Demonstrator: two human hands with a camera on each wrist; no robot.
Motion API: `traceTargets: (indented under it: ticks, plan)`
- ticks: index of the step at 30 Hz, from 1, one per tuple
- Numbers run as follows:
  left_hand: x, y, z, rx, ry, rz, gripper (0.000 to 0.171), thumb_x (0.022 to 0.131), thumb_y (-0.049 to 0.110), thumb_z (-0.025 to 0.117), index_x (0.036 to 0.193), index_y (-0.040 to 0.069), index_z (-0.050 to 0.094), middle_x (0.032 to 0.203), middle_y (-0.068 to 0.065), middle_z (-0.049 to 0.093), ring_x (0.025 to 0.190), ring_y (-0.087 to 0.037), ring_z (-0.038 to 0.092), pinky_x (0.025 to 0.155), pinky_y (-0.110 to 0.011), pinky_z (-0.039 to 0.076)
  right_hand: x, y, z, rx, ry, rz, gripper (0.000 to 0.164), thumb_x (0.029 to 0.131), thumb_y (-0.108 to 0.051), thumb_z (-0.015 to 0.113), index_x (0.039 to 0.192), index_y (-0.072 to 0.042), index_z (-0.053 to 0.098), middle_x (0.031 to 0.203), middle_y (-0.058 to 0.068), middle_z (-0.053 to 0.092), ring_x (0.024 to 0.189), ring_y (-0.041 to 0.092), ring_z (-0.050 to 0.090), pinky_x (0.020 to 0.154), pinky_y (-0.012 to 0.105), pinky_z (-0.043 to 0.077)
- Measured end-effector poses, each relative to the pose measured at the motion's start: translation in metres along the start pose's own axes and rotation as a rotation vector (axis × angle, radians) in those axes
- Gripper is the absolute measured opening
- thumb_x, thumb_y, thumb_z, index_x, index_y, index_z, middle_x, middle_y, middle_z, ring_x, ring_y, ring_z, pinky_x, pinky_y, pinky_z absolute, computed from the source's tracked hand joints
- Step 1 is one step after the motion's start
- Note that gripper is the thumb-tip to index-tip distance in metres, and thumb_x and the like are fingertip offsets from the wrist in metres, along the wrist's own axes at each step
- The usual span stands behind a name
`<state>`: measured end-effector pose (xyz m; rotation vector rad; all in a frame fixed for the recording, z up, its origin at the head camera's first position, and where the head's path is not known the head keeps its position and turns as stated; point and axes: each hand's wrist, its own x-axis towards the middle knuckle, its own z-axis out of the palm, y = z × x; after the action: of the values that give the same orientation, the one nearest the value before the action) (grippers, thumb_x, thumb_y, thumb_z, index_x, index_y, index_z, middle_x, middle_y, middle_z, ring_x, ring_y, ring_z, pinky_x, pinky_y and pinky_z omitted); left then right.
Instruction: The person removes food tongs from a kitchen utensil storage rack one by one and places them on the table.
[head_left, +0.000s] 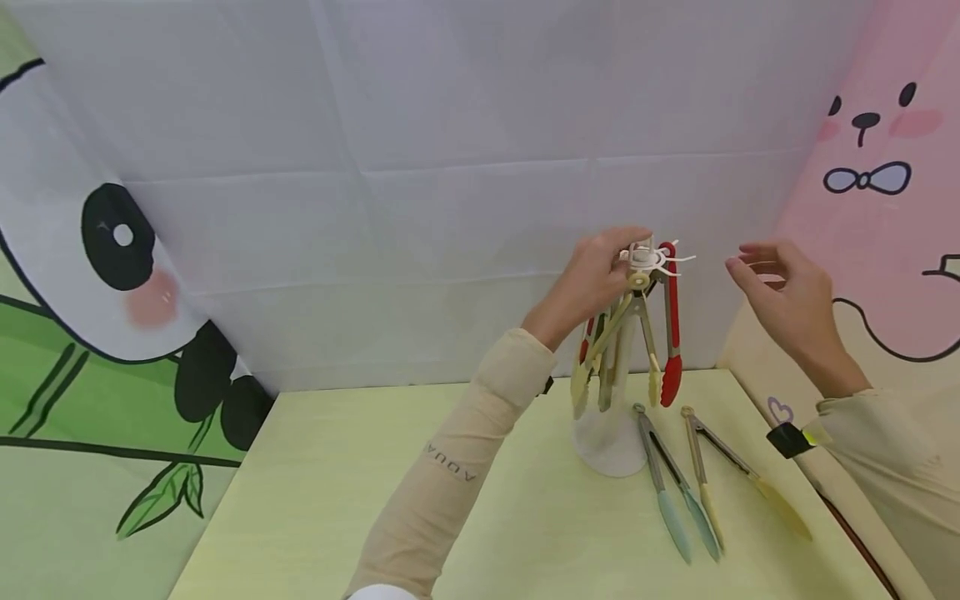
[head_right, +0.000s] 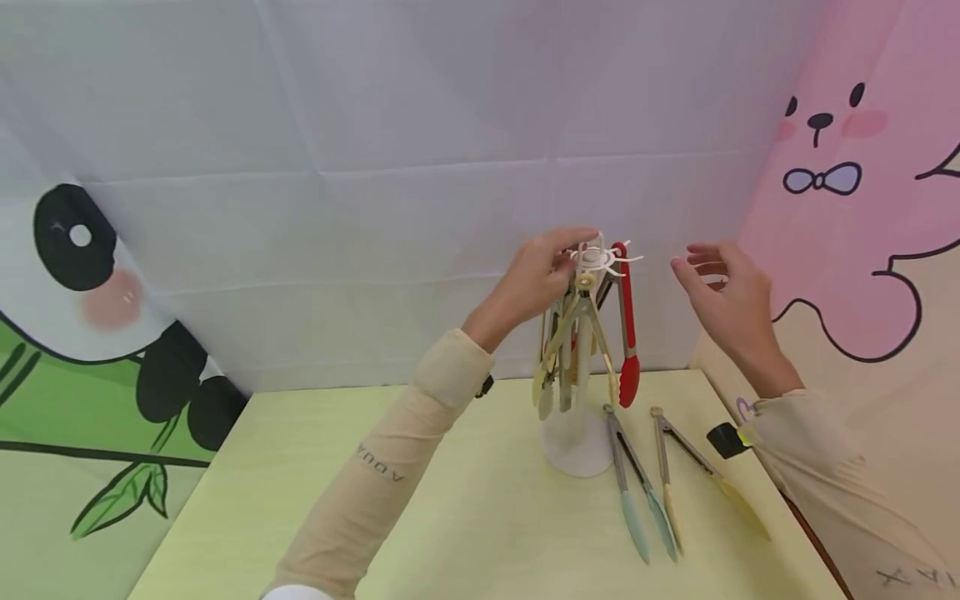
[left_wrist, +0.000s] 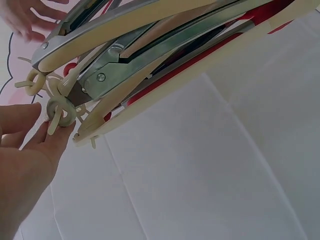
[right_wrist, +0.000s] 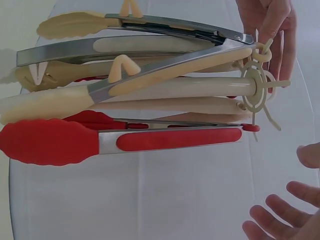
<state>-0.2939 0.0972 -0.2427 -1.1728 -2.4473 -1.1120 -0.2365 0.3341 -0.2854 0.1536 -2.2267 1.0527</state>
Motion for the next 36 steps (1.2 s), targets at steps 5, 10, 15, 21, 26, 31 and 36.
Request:
traceTargets:
  ticks: [5,10,15,21,26,31,36]
  plan:
    - [-0.005,-0.001,0.0,-0.045,-0.012,0.002,0.046,0.094,-0.004,0.044,0.138,0.008,0.048,0.143,-0.006,0.044,0.117,-0.011,0.048,0.078,-0.017,0.042,0.01,-0.016,0.004,-0.006,-0.013,-0.01,0.04,0.094,-0.031,0.058,0.125,-0.006,0.056,0.11,-0.001,0.058,0.093,-0.003,0.049,0.076,0.012,0.038]
    - [-0.012,-0.003,-0.001,-0.057,0.049,0.026,0.045,0.093,-0.001,0.05,0.137,0.009,0.05,0.141,-0.004,0.047,0.121,-0.013,0.047,0.084,-0.015,0.041,0.02,-0.028,0.009,-0.024,-0.034,-0.017,0.044,0.093,-0.034,0.057,0.129,-0.008,0.055,0.114,0.009,0.057,0.094,-0.001,0.05,0.076,0.012,0.039]
    - [-0.022,-0.002,-0.002,-0.118,0.162,0.015,0.044,0.09,0.005,0.06,0.134,0.01,0.054,0.133,-0.003,0.052,0.113,-0.016,0.051,0.085,-0.018,0.045,0.028,-0.037,0.011,-0.041,-0.063,-0.031,0.048,0.093,-0.036,0.058,0.131,-0.008,0.053,0.118,0.014,0.057,0.095,0.004,0.051,0.076,0.013,0.039]
    - [-0.03,0.0,-0.001,-0.136,0.302,0.023,0.045,0.085,0.011,0.069,0.128,0.011,0.058,0.121,-0.003,0.058,0.105,-0.018,0.054,0.078,-0.026,0.05,0.036,-0.044,0.016,-0.039,-0.07,-0.069,0.05,0.09,-0.034,0.062,0.13,-0.006,0.054,0.117,0.016,0.059,0.087,0.002,0.053,0.073,0.01,0.04]
    - [-0.035,0.003,0.006,-0.12,0.394,0.061,0.041,0.081,0.014,0.074,0.119,0.008,0.061,0.112,-0.003,0.061,0.099,-0.018,0.055,0.069,-0.025,0.051,0.04,-0.048,0.018,-0.063,-0.106,-0.097,0.052,0.089,-0.036,0.063,0.132,-0.008,0.053,0.118,0.016,0.059,0.094,0.026,0.058,0.071,0.01,0.038]
    - [-0.041,0.005,0.015,-0.101,0.464,0.055,0.039,0.079,0.016,0.076,0.114,0.006,0.062,0.11,-0.005,0.062,0.093,-0.018,0.056,0.07,-0.017,0.046,0.043,-0.052,0.024,-0.071,-0.139,-0.148,0.05,0.088,-0.033,0.066,0.131,-0.009,0.055,0.116,0.017,0.06,0.093,0.032,0.058,0.072,0.013,0.038]
    - [-0.047,0.007,0.028,-0.095,0.516,-0.012,0.038,0.079,0.018,0.075,0.112,0.005,0.061,0.106,-0.006,0.063,0.091,-0.017,0.058,0.075,-0.016,0.043,0.047,-0.055,0.03,-0.066,-0.168,-0.177,0.05,0.086,-0.032,0.069,0.129,-0.011,0.057,0.112,0.018,0.06,0.09,0.031,0.06,0.072,0.016,0.039]
